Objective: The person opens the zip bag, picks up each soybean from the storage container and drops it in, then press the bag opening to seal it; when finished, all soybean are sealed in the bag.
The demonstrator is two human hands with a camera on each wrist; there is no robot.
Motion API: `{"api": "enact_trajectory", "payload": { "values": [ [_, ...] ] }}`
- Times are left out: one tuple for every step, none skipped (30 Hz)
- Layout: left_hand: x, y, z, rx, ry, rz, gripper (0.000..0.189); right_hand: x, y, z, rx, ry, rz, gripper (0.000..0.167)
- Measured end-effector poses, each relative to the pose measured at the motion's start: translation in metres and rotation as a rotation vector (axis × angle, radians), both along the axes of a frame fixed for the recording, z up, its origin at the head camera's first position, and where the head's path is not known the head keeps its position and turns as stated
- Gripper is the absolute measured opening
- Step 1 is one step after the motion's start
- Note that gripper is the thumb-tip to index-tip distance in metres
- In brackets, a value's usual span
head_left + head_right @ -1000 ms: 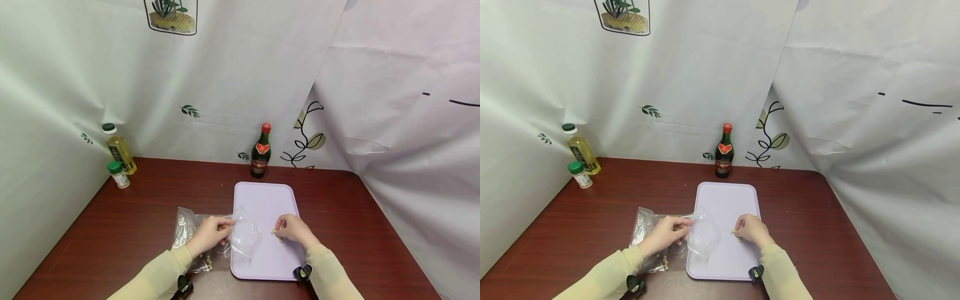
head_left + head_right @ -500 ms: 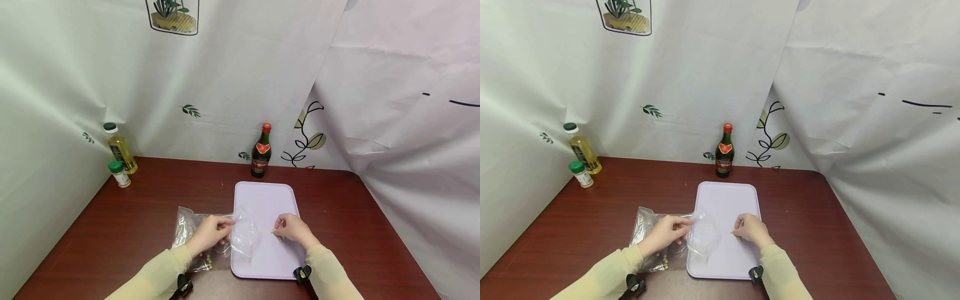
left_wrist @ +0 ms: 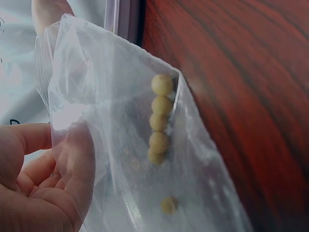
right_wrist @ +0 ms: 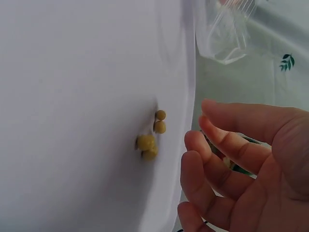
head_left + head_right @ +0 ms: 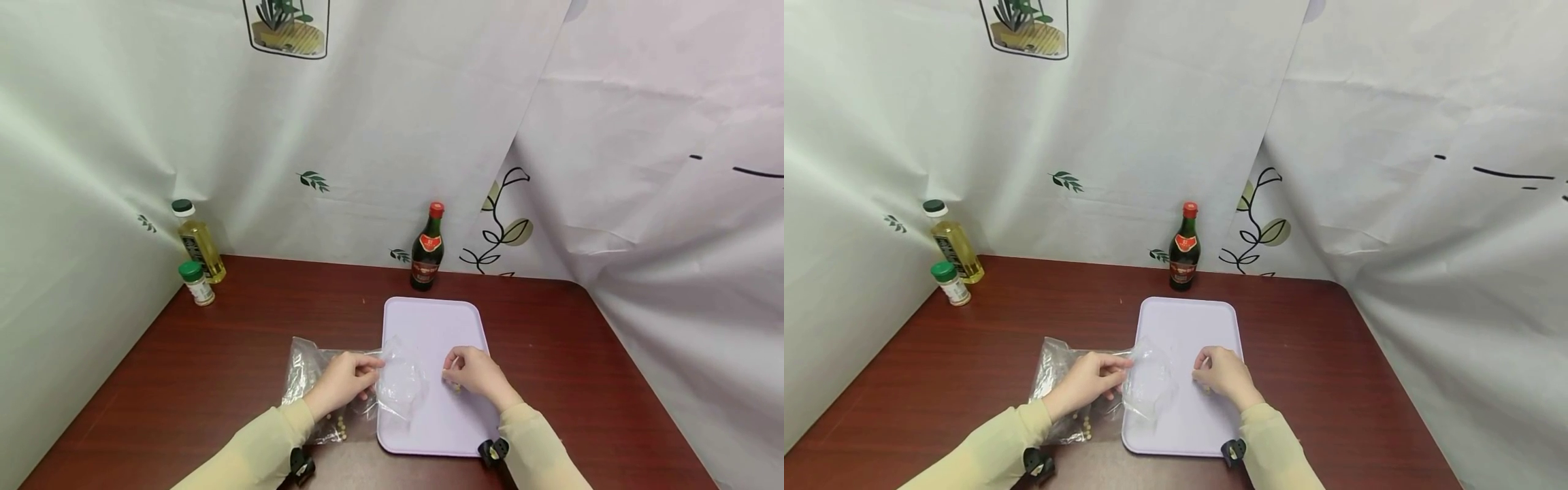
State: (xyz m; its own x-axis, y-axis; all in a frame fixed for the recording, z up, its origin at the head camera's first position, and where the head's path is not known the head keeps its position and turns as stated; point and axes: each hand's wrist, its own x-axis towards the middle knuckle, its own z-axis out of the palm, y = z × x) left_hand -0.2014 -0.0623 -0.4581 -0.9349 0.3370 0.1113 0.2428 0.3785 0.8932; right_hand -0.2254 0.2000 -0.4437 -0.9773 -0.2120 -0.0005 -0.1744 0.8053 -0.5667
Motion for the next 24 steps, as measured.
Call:
{"api": "enact_trajectory", "payload": {
  "values": [
    [0.0, 0.0, 0.0, -0.001, 0.001, 0.001, 0.024, 0.0, -0.001, 0.0, -0.004, 0.005, 0.002, 0.017],
    [0.0, 0.0, -0.001, -0.002, 0.002, 0.001, 0.024, 0.001, -0.001, 0.001, -0.009, 0.008, 0.007, 0.017],
    [0.0, 0.0, -0.001, -0.002, 0.003, 0.002, 0.024, 0.001, -0.002, 0.001, -0.012, 0.012, 0.012, 0.017],
    [0.0, 0.0, -0.001, -0.003, 0.005, 0.003, 0.024, 0.002, -0.003, 0.001, -0.015, 0.018, 0.019, 0.017],
    [0.0, 0.0, -0.001, -0.002, 0.006, 0.003, 0.024, 0.002, -0.003, 0.001, -0.018, 0.024, 0.027, 0.016],
    [0.0, 0.0, -0.001, -0.002, 0.005, 0.003, 0.024, 0.003, -0.004, 0.001, -0.02, 0.028, 0.034, 0.016],
    [0.0, 0.0, -0.001, -0.001, 0.003, 0.003, 0.025, 0.003, -0.005, 0.001, -0.028, 0.031, 0.044, 0.015],
    [0.0, 0.0, -0.001, 0.001, 0.001, 0.003, 0.025, 0.003, -0.006, 0.001, -0.037, 0.034, 0.055, 0.014],
    [0.0, 0.0, -0.001, 0.003, -0.001, 0.003, 0.025, 0.004, -0.006, 0.001, -0.047, 0.036, 0.067, 0.014],
    [0.0, 0.0, -0.001, 0.006, -0.004, 0.003, 0.025, 0.004, -0.007, 0.001, -0.057, 0.038, 0.08, 0.013],
    [0.0, 0.0, -0.001, 0.007, -0.007, 0.003, 0.025, 0.004, -0.008, 0.001, -0.068, 0.037, 0.093, 0.013],
    [0.0, 0.0, -0.002, 0.007, -0.008, 0.004, 0.025, 0.004, -0.009, 0.002, -0.079, 0.035, 0.107, 0.012],
    [0.0, 0.0, -0.002, 0.008, -0.009, 0.005, 0.025, 0.004, -0.011, 0.002, -0.089, 0.034, 0.121, 0.012],
    [0.0, 0.0, -0.002, 0.009, -0.01, 0.004, 0.025, 0.005, -0.012, 0.002, -0.094, 0.035, 0.134, 0.011],
    [0.0, 0.0, -0.002, 0.008, -0.009, 0.005, 0.025, 0.005, -0.013, 0.003, -0.098, 0.036, 0.146, 0.01],
    [0.0, 0.0, -0.002, 0.006, -0.007, 0.006, 0.024, 0.005, -0.014, 0.003, -0.101, 0.036, 0.157, 0.01],
    [0.0, 0.0, -0.002, 0.004, -0.005, 0.005, 0.024, 0.005, -0.015, 0.003, -0.104, 0.035, 0.166, 0.009],
    [0.0, 0.0, -0.002, 0.003, -0.003, 0.004, 0.024, 0.005, -0.016, 0.003, -0.107, 0.036, 0.172, 0.009],
    [0.0, 0.0, -0.003, 0.003, -0.002, 0.002, 0.024, 0.006, -0.017, 0.003, -0.108, 0.038, 0.18, 0.009],
    [0.0, 0.0, -0.003, 0.002, 0.0, 0.001, 0.024, 0.006, -0.018, 0.002, -0.11, 0.04, 0.186, 0.009],
    [-0.001, 0.0, -0.003, 0.001, 0.001, 0.001, 0.024, 0.006, -0.018, 0.002, -0.113, 0.039, 0.193, 0.009],
    [-0.001, 0.001, -0.003, 0.0, 0.001, 0.0, 0.024, 0.006, -0.019, 0.002, -0.114, 0.039, 0.198, 0.009],
    [-0.001, 0.001, -0.003, 0.003, 0.001, -0.003, 0.024, 0.007, -0.02, 0.002, -0.115, 0.04, 0.202, 0.009],
    [-0.001, 0.001, -0.003, 0.002, 0.001, -0.003, 0.024, 0.007, -0.02, 0.001, -0.116, 0.04, 0.207, 0.009]
  ]
}}
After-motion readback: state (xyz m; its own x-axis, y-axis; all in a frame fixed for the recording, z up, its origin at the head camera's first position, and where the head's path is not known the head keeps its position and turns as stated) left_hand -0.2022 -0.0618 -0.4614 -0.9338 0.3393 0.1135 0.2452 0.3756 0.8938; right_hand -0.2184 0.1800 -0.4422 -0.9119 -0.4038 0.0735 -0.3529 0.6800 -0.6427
